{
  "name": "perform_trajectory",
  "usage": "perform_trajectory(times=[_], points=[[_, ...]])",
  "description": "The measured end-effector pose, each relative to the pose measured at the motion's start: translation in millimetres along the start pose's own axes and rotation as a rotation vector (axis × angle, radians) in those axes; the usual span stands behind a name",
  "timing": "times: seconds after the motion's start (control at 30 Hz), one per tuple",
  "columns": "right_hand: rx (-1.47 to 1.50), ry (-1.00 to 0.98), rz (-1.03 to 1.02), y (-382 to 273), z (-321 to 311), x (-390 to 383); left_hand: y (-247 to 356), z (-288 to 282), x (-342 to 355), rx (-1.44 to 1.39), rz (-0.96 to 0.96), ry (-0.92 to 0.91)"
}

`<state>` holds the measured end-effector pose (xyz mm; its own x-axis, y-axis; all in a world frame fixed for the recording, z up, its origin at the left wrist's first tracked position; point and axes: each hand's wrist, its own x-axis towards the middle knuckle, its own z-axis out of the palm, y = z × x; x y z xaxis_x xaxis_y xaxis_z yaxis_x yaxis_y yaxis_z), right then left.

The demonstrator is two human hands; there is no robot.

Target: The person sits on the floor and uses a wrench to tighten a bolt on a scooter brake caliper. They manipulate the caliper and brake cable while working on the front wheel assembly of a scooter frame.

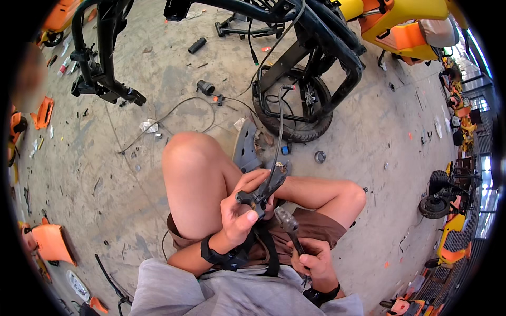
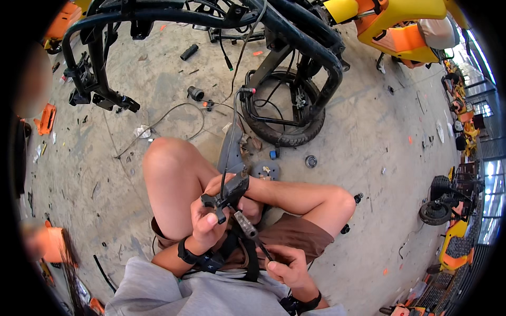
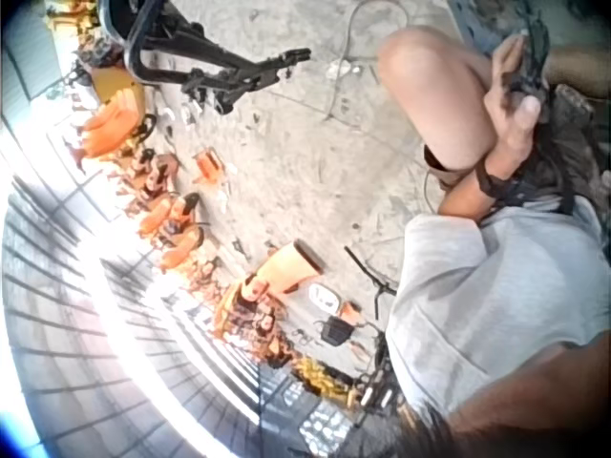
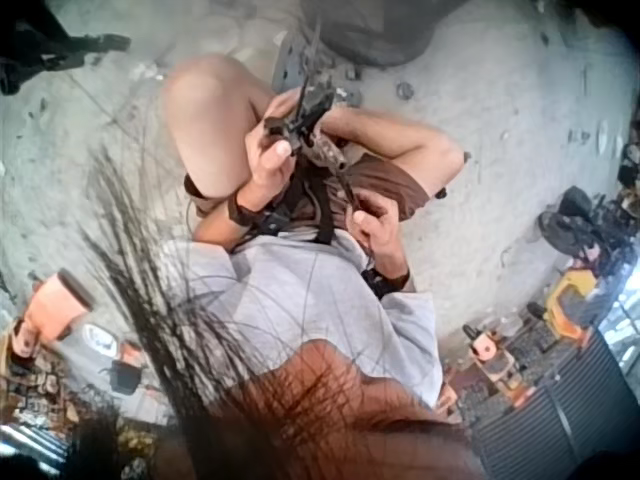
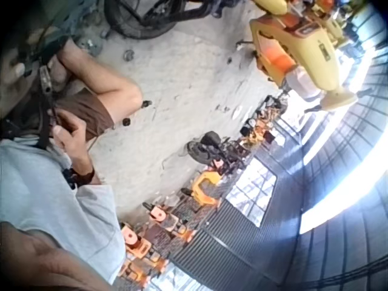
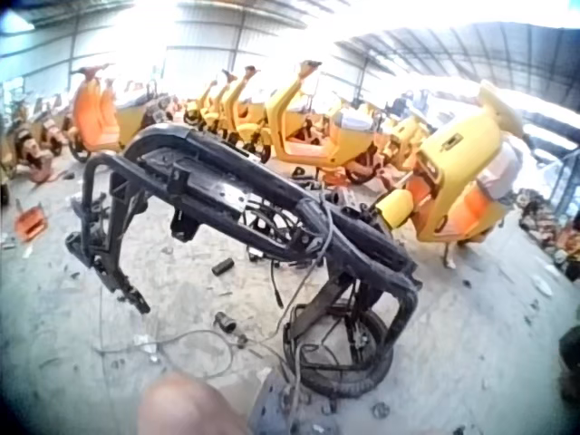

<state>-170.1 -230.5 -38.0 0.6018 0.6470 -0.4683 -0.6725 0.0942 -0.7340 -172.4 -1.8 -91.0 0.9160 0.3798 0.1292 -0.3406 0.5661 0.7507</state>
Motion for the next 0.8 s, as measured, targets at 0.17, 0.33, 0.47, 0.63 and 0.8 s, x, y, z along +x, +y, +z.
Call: perform_trajectory(times=[0.17,0.33,0.47,0.63,0.8], points=[[-0.009,-0.062,0.123,-10.5,9.2,6.4,4.0,1.4,-0.3,0.035,-0.003,0.016],[-0.065,-0.107,0.164,-13.1,8.3,2.6,2.1,2.0,-0.9,0.015,0.001,0.022],[-0.061,-0.081,0.208,-15.5,15.0,3.5,2.6,1.4,-1.4,0.074,0.028,0.024],[-0.078,-0.094,0.161,-14.8,15.4,2.4,4.1,2.0,-0.9,0.093,0.024,0.013],[-0.155,-0.125,0.132,-20.2,17.3,1.2,4.4,3.0,-2.9,0.097,0.001,0.008]])
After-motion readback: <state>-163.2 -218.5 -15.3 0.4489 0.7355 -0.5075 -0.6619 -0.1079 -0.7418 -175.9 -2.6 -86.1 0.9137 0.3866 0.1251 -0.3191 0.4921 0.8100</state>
